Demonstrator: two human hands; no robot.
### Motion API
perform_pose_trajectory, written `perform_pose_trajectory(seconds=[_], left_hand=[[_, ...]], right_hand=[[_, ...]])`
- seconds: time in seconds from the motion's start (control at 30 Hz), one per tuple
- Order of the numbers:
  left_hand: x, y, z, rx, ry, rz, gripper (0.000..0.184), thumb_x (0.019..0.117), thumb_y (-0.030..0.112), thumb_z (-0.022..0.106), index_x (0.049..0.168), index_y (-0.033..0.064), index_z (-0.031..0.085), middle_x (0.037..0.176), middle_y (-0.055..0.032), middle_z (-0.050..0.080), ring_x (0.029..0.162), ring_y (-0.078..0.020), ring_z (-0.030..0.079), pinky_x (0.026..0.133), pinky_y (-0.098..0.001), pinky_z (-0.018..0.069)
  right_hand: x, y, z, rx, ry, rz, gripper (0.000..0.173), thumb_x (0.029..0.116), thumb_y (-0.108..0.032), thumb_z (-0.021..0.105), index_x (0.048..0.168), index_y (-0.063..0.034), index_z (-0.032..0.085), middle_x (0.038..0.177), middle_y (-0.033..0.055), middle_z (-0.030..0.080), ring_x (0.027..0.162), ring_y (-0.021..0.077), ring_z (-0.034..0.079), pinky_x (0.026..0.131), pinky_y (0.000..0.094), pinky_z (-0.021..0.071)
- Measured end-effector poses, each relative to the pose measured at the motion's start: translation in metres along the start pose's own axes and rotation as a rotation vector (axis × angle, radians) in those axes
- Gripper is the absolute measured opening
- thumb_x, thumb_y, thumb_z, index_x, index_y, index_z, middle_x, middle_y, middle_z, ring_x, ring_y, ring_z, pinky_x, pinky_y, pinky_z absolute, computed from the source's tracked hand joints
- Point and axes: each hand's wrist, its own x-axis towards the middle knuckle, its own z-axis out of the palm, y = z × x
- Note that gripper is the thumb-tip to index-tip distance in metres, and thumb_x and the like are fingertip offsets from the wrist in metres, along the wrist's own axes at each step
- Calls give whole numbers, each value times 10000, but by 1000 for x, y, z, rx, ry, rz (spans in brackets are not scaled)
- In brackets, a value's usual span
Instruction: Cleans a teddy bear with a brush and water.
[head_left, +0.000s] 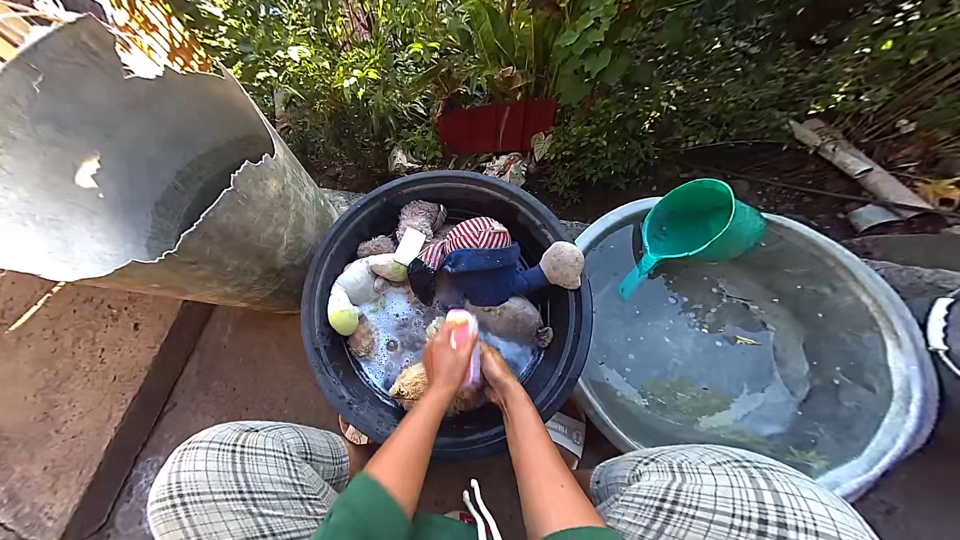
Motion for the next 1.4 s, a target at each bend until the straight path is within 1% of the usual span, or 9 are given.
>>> perform_pose_trajectory(seconds=[0.1, 0.33, 0.4, 0.5, 0.73, 0.93, 1.13, 1.27, 1.4], left_hand=[[50, 19, -8, -73, 113, -30, 401, 977, 305, 711, 1362, 208, 657, 1235, -177, 707, 1147, -385, 668, 973, -620, 507], [-34, -32, -5, 26, -25, 35, 455, 953, 328, 688, 1358, 124, 663, 1196, -151, 736, 1088, -338, 713, 963, -585, 538], [-2, -19, -14, 0, 7, -37, 474, 978, 289, 688, 1394, 72, 622, 1248, -224, 693, 1172, -395, 664, 1029, -603, 496], [50, -5, -44, 125, 118, -108, 433, 997, 351, 675, 1403, 208, 631, 1226, -217, 703, 1158, -430, 657, 983, -649, 484], [56, -34, -74, 550, 131, -36, 480, 930, 290, 723, 1384, 154, 646, 1491, -309, 443, 1350, -493, 461, 1076, -620, 411], [61, -45, 10, 42, -260, -118, 931, 849, 467, 818, 1571, 78, 377, 1503, -290, 484, 1379, -446, 495, 1139, -599, 402], [67, -77, 34, 22, -143, -215, 925, 840, 374, 848, 1558, 30, 377, 1462, -298, 523, 1371, -438, 510, 1145, -592, 398], [79, -76, 34, 92, -33, -363, 875, 882, 302, 812, 1556, -5, 347, 1426, -289, 558, 1341, -422, 546, 1129, -573, 424], [85, -72, 48, 143, -40, -418, 901, 894, 226, 784, 1581, -35, 263, 1424, -291, 560, 1336, -413, 554, 1131, -549, 428]], right_hand=[[-4, 0, -1, -38, -39, -8, 485, 1134, -315, 235, 1283, -17, 588, 1087, 138, 661, 981, 199, 648, 868, 403, 546], [12, 6, 4, -32, 51, -10, 483, 1136, -305, 242, 1214, -1, 608, 1005, 124, 642, 897, 180, 629, 808, 380, 531], [8, 8, 8, -169, -14, -39, 476, 1131, -283, 267, 1238, 36, 604, 1096, 179, 645, 994, 226, 628, 892, 422, 517], [-5, 1, 12, -503, -215, -94, 491, 1125, -300, 316, 1357, 46, 574, 1332, 262, 600, 1266, 334, 567, 1100, 514, 407], [-1, -4, 2, -990, -646, -114, 526, 926, -374, 753, 1210, 50, 626, 1141, 265, 631, 1076, 374, 603, 978, 573, 446], [-10, -4, 0, -911, -762, 8, 330, 850, -125, 809, 1081, 29, 630, 954, 128, 593, 852, 203, 557, 818, 427, 480], [-15, -4, -2, -826, -324, -28, 468, 848, -221, 828, 1193, 39, 649, 1164, 246, 628, 1092, 348, 597, 979, 526, 465], [-12, -8, 5, -892, 121, 116, 879, 829, -370, 814, 1530, -50, 392, 1564, 290, 332, 1402, 465, 408, 1085, 583, 432], [10, 5, 12, -957, 122, 317, 1025, 885, -424, 747, 1615, -10, 159, 1604, 315, 261, 1454, 478, 339, 1145, 553, 373]])
